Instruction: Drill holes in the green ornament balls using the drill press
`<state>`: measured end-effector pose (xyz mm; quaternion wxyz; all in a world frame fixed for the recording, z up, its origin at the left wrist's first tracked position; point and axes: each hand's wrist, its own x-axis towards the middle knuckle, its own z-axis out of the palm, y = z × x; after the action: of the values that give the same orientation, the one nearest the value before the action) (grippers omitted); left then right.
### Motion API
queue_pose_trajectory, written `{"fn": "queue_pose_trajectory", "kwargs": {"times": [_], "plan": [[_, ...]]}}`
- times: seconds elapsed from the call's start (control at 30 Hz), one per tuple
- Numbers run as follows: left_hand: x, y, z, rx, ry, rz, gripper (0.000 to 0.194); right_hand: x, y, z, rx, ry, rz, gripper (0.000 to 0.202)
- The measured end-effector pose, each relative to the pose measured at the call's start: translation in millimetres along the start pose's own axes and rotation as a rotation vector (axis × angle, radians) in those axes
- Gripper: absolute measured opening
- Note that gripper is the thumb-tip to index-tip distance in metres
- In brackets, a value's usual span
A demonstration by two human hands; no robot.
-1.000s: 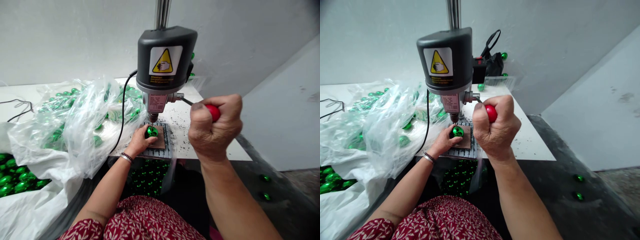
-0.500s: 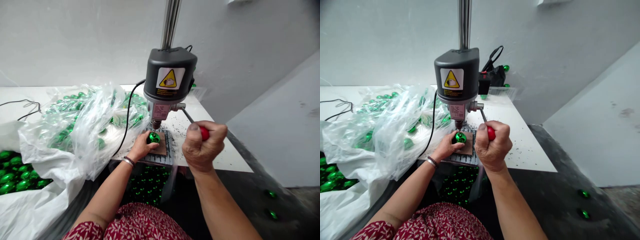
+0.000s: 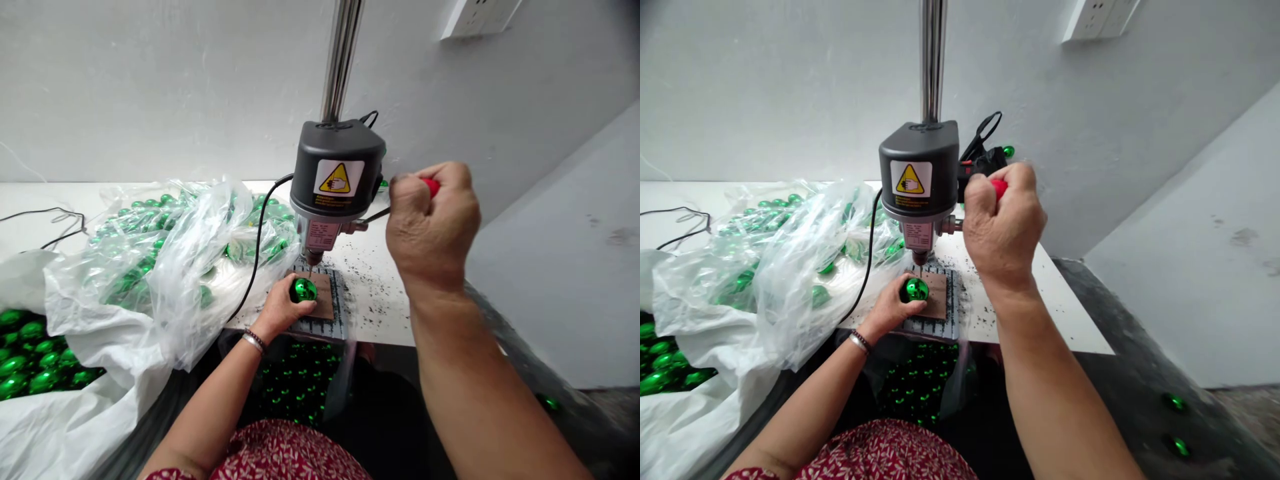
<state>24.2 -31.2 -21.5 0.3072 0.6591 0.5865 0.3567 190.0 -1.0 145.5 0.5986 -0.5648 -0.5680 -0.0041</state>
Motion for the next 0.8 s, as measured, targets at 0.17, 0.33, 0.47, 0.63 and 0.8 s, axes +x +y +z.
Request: {"fn": "queue_pose_trajectory", "kwargs": {"times": [0.17, 0.33, 0.47, 0.63, 0.8], "plan": [[-35, 2, -29.9, 0.18, -0.306, 0.117, 0.058, 9, -14, -1, 0.008, -0.046, 0.155, 0.018], [-57, 2, -45.4, 0.248, -0.478, 0.148, 0.075, 4, -9, -1, 0.036, -0.036, 0.139, 0.015], [-48, -5, -62.5, 0.151, -0.151, 0.097, 0.042, 6, -7, 0, 0.056, -0.03, 0.113, 0.019], [9, -31, -98.8, 0.214, 0.359, -0.238, 0.03, 6, -7, 2, 0.083, -0.025, 0.147, 0.021], [63, -47, -88.5, 0.073, 0.31, -0.29, 0.049, 4, -4, 2, 0.085, -0.021, 0.173, 0.028]]}}
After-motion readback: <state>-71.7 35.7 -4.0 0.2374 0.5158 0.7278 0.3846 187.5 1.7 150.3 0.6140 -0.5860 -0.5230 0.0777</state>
